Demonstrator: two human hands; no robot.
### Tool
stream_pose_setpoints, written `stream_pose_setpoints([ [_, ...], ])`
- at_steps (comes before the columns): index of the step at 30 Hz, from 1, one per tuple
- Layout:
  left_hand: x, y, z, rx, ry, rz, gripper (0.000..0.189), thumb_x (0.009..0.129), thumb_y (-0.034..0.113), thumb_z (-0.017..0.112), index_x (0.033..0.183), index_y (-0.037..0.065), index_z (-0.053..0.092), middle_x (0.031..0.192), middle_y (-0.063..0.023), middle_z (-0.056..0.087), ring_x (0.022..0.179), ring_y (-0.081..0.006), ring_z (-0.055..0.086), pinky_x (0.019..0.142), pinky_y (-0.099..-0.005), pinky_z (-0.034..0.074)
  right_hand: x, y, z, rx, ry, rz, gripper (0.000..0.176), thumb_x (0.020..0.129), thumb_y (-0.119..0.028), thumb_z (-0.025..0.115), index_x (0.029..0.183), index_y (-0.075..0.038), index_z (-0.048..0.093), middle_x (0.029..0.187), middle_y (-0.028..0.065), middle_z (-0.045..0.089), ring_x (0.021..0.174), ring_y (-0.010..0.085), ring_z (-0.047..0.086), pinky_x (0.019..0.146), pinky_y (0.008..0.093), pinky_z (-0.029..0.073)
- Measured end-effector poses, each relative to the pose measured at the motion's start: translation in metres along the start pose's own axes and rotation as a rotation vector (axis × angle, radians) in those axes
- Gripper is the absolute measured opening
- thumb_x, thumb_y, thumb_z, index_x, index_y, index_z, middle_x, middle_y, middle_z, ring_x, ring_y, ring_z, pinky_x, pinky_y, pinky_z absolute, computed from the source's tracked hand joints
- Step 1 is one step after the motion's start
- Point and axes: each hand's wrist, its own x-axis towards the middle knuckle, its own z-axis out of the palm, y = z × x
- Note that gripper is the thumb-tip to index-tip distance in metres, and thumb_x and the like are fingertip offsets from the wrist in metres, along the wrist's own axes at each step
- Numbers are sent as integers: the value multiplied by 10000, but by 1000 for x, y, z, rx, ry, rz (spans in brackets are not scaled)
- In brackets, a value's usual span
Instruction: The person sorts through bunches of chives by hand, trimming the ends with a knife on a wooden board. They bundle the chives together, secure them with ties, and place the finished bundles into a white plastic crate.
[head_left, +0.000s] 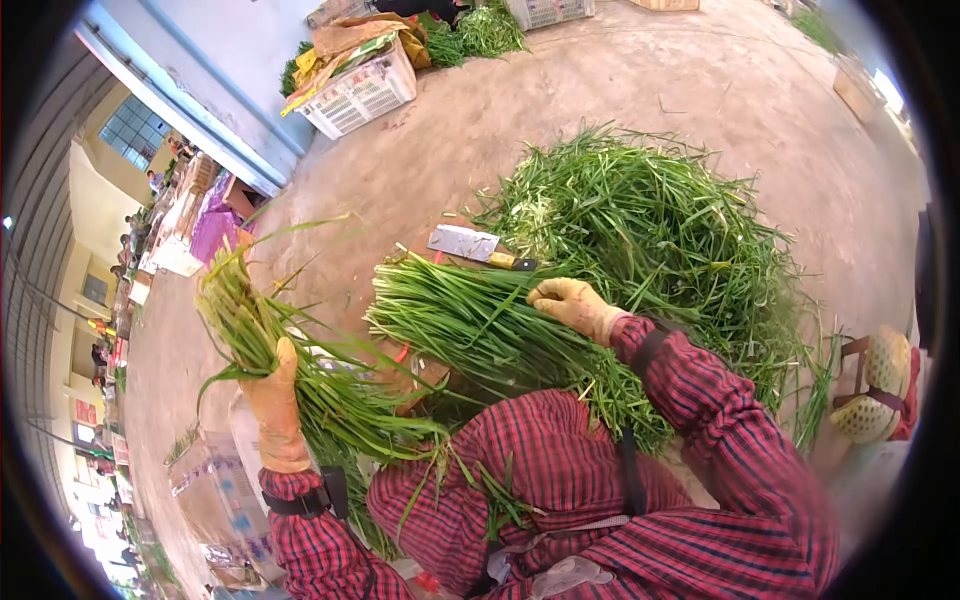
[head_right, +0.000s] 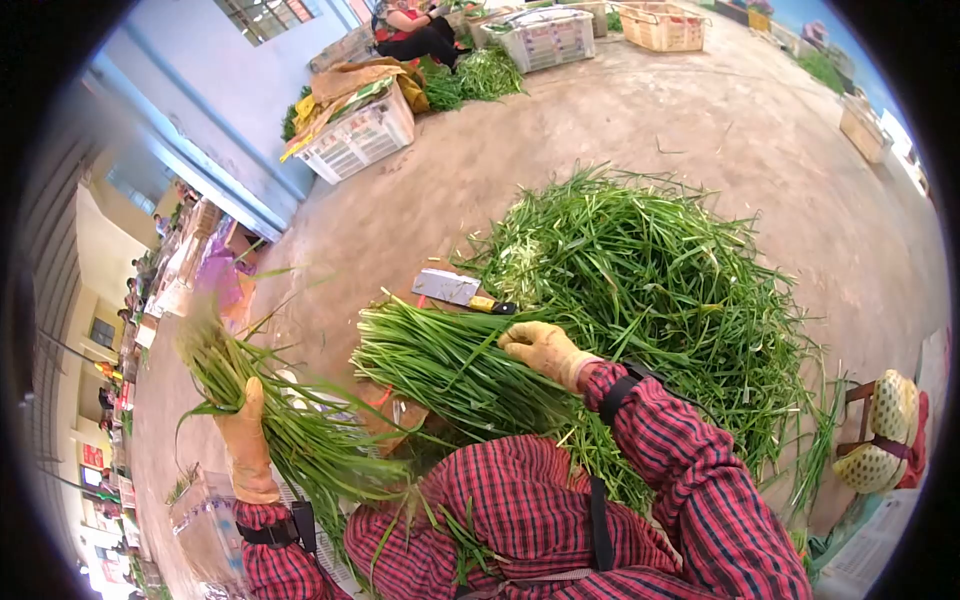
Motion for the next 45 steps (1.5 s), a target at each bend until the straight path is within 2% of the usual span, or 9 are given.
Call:
stream_pose_setpoints([
  [6, -27, -8, 1, -175, 115, -70, 548, 883, 34, 579, 1395, -26, 392, 1351, -86, 469, 1162, -159, 473, 1010, -301, 370, 85, 0, 36, -331, 232, -190, 324, 924, -314, 542, 1072, -64, 686, 1083, 156, 666, 1016, 303, 629, 907, 368, 481],
  [13, -60, -64, 21, -382, 391, -240, 566, 897, 134, 628, 1402, 13, 403, 1276, -118, 523, 1094, -198, 526, 941, -340, 446, 158, 19, 64, -722, 16, 240, 425, 816, -487, 623, 1003, -115, 711, 1015, 122, 692, 977, 310, 643, 857, 396, 499],
  [17, -81, -98, 26, -272, 398, -360, 588, 903, 142, 600, 1417, 5, 350, 1356, -104, 443, 1152, -176, 485, 966, -343, 440, 156, 39, 66, -516, 95, 147, 302, 815, -361, 656, 941, -94, 716, 929, 124, 699, 894, 273, 660, 805, 370, 503],
  [18, -88, -114, 28, -282, 417, -241, 514, 911, 6, 566, 1396, 56, 402, 1242, -256, 527, 1093, -341, 554, 951, -413, 456, 157, 49, 65, -287, 98, 142, 291, 820, -346, 666, 931, -80, 709, 891, 104, 690, 851, 235, 645, 784, 350, 495],
  [19, -92, -119, 23, -286, 419, -251, 514, 911, 6, 566, 1396, 56, 402, 1242, -256, 527, 1093, -341, 554, 951, -413, 456, 159, 58, 64, -59, 101, 136, 282, 826, -331, 677, 921, -66, 701, 852, 83, 682, 807, 197, 631, 762, 330, 487],
  [21, -95, -121, 13, 532, 105, 311, 525, 918, 28, 568, 1407, 79, 386, 1260, -249, 518, 1095, -342, 552, 960, -430, 450, 158, 48, 62, 38, 141, 117, 266, 843, -293, 681, 905, -34, 682, 792, 30, 637, 750, 118, 553, 715, 287, 461],
  [29, -105, -125, 4, 143, 172, 6, 519, 913, 77, 599, 1390, 77, 395, 1283, -241, 505, 1136, -328, 530, 1003, -430, 424, 196, 39, 75, 644, -75, 304, 223, 983, -236, 518, 1066, -31, 548, 973, 71, 654, 884, 164, 652, 710, 270, 535],
  [38, -111, -113, 1, 623, 153, 134, 582, 857, 63, 677, 1370, 57, 402, 1278, -252, 505, 1141, -352, 528, 1001, -434, 424, 163, 41, 33, 836, 41, 91, 127, 974, -145, 529, 1027, -31, 541, 994, 101, 637, 890, 200, 640, 776, 305, 548],
  [45, -99, -110, -4, -67, 328, -89, 529, 909, 117, 628, 1354, -22, 379, 1265, -238, 510, 1105, -310, 533, 985, -415, 429, 44, -35, -62, 894, 35, -59, 92, 975, -144, 528, 944, -73, 579, 982, 65, 637, 842, 141, 598, 711, 243, 479],
])
